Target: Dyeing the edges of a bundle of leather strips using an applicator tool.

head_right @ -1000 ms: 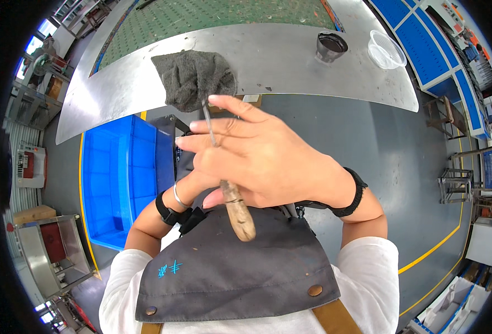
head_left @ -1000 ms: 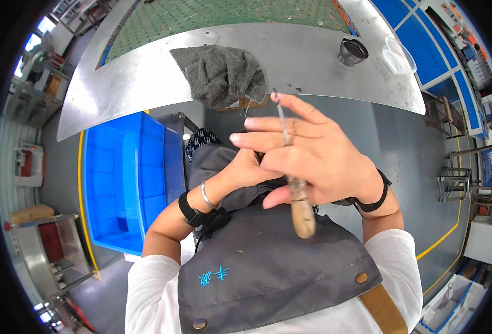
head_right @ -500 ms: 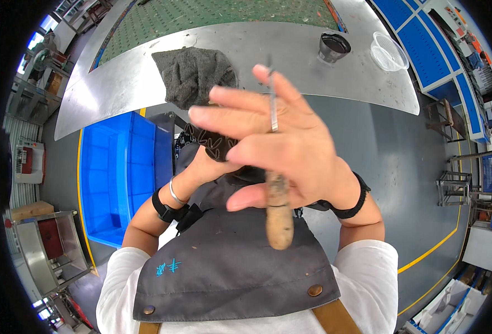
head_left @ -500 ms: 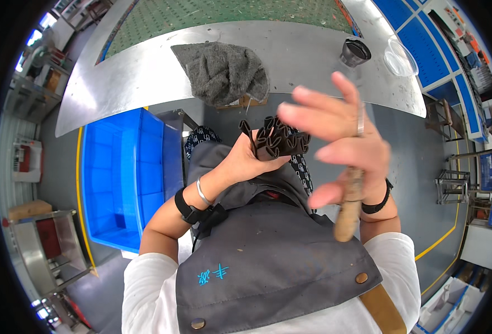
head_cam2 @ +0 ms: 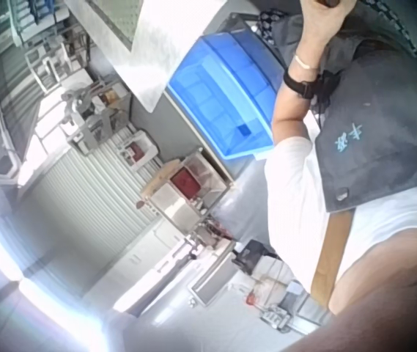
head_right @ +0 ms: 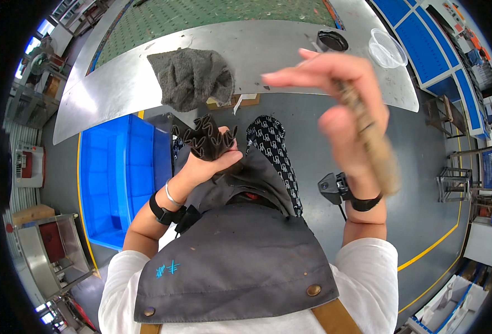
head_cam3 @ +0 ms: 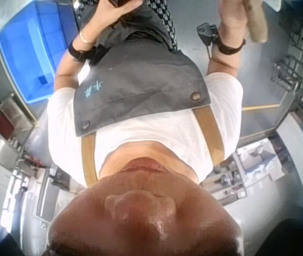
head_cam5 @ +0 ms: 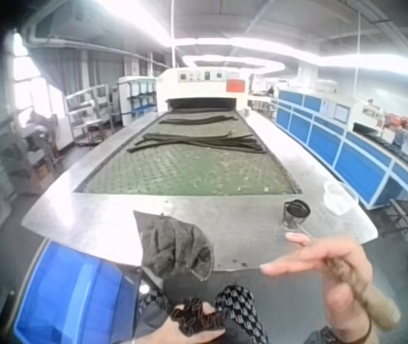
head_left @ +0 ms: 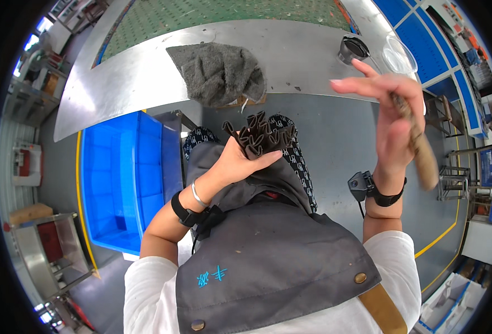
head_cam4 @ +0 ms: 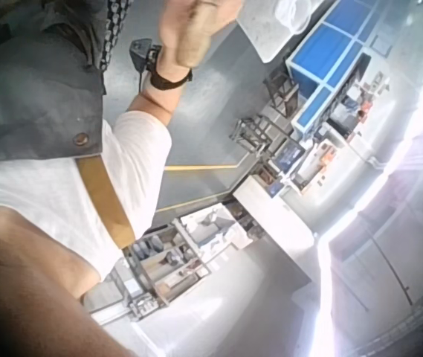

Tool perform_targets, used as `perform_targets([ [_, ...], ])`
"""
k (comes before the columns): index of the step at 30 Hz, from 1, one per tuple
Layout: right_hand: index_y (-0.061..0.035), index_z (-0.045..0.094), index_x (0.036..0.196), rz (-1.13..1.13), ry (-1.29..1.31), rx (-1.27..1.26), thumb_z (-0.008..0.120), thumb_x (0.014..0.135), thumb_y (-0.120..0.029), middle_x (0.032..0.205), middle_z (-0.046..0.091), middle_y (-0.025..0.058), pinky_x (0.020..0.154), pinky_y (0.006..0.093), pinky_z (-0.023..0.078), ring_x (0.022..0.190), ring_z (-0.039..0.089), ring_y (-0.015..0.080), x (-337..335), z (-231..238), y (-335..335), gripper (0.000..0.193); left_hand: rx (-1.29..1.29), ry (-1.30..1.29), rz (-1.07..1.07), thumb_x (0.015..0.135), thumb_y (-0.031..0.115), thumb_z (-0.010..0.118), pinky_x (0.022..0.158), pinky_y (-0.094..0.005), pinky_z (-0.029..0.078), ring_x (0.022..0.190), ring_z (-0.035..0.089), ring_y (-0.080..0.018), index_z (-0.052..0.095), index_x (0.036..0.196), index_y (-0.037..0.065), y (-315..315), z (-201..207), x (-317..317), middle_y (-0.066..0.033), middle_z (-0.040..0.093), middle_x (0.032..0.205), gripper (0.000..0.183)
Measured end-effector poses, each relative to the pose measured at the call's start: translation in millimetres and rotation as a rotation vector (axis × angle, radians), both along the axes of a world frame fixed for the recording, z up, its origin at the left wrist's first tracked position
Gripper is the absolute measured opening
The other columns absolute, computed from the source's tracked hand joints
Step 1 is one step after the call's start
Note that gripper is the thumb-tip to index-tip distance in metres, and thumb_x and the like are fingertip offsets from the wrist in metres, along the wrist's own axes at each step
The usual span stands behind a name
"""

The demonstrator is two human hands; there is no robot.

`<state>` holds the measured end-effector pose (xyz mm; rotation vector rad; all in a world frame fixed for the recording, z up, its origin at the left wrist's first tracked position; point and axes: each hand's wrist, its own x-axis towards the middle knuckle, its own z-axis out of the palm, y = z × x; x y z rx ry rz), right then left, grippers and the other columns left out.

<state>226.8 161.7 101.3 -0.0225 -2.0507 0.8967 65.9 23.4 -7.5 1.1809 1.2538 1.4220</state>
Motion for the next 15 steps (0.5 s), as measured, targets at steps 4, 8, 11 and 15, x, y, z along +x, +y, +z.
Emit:
perform_targets([
  [4, 0.0027, 0.052, 0.097, -0.082, 0.147, -0.245, 0.04, 0.089, -0.037, 0.079, 0.057, 0.0068, 0.073, 0.0262, 0.038, 0.069, 0.051, 0.0126, 15, -5, 35, 0.042, -0.003, 0.068, 0.007, 0.07, 0.005, 0.063, 0.059, -0.0213, 0.036, 0.064, 0.043, -0.007, 0.047, 0.072, 0.006, 2, -14, -3, 0.0015, 0.046, 0.069, 0.017],
  [8, 0.0035, 0.06, 0.084, -0.397, 0.227, -0.435, 0.043, 0.088, -0.028, 0.065, 0.047, 0.0006, 0.058, 0.0211, 0.031, 0.062, 0.038, 0.0072, 23, -12, 74, 0.036, 0.035, -0.07, -0.112, 0.066, 0.011, 0.071, 0.055, -0.0206, 0.035, 0.062, 0.041, -0.0077, 0.047, 0.081, 0.006, -1, -25, -8, 0.0008, 0.044, 0.07, 0.029],
  [11, -0.0017, 0.057, 0.08, -0.446, 0.199, -0.447, 0.053, 0.084, -0.022, 0.065, 0.05, -0.0004, 0.056, 0.0188, 0.033, 0.061, 0.042, 0.0053, 21, -18, 99, 0.021, 0.013, -0.131, -0.15, 0.044, 0.047, 0.074, 0.05, -0.0204, 0.03, 0.056, 0.039, -0.0071, 0.046, 0.083, 0.005, 1, -31, -10, 0.001, 0.043, 0.068, 0.065],
  [15, -0.0036, 0.055, 0.076, -0.539, 0.097, -0.403, 0.061, 0.078, -0.02, 0.063, 0.054, -0.0001, 0.052, 0.0189, 0.035, 0.057, 0.045, 0.0043, 16, -30, 126, 0.018, 0.029, -0.124, -0.16, 0.046, 0.052, 0.071, 0.048, -0.0204, 0.029, 0.053, 0.038, -0.0078, 0.045, 0.081, 0.006, 3, -34, -11, 0.0012, 0.04, 0.062, 0.063],
])
